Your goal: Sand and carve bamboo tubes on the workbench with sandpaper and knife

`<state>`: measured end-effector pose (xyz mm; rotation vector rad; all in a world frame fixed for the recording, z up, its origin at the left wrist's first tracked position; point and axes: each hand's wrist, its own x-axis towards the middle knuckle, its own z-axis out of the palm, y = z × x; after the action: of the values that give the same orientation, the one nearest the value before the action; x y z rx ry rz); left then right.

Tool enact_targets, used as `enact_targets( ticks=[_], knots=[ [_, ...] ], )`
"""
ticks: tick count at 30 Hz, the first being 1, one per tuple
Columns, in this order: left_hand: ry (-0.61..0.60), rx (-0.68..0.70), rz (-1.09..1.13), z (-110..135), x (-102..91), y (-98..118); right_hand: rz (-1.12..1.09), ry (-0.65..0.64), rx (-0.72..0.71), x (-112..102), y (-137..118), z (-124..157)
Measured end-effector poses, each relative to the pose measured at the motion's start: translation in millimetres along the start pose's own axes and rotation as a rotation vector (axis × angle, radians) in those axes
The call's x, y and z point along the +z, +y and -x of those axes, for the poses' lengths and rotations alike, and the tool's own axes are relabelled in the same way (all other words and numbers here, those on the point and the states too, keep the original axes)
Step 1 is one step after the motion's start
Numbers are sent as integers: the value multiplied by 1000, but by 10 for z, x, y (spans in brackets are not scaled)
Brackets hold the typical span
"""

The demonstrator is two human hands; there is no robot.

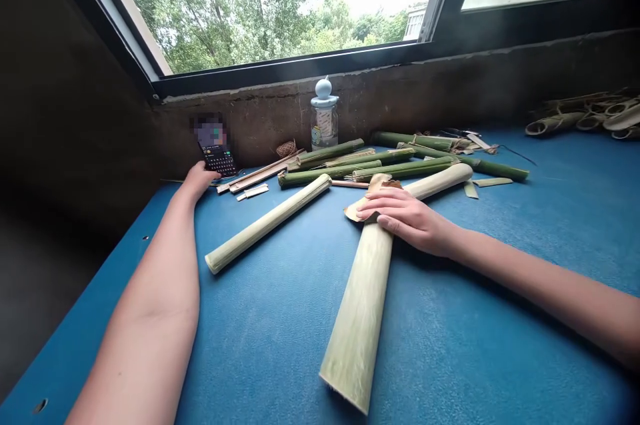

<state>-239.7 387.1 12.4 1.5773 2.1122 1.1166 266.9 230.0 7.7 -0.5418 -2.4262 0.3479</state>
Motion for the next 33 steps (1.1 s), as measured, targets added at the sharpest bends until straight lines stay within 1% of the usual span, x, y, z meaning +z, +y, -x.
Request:
enact_targets(
  ticks=[2,4,6,8,10,12,15,17,18,20,23,26,30,33],
  knots=[
    [-26,10,35,-10,-40,-31,-37,-42,-17,15,-93,7],
    [-46,19,73,-17,-51,-56,-109,-128,-99,53,-226,6],
    [-62,21,105,-24,-36,-70,-143,-166,-148,77,-274,-2],
    [-67,14,130,-32,-9,-76,-122,-129,-118,74,-212,-8],
    [-65,4,155,-38,11,-77,-81,-70,-55,62,-125,-5],
    [-67,-4,190,-40,10,-77,-67,-49,-46,61,-113,5],
    [-62,-8,256,-39,-18,-82,-107,-88,-113,87,-246,13],
    [-31,-16,300,-43,-34,-88,-136,-130,-167,99,-324,10],
    [-13,-24,318,-47,-37,-92,-138,-135,-172,99,-336,7],
    [10,-48,345,-59,-30,-96,-118,-124,-150,94,-310,1],
    [10,-77,364,-76,-5,-97,-81,-77,-84,96,-254,-1],
    [8,-86,372,-83,0,-96,-70,-62,-66,121,-302,7],
    [1,-114,371,-82,-40,-92,-78,-114,-86,136,-392,11],
    [-5,-120,345,-85,-42,-72,-87,-121,-103,118,-340,-1]
  ],
)
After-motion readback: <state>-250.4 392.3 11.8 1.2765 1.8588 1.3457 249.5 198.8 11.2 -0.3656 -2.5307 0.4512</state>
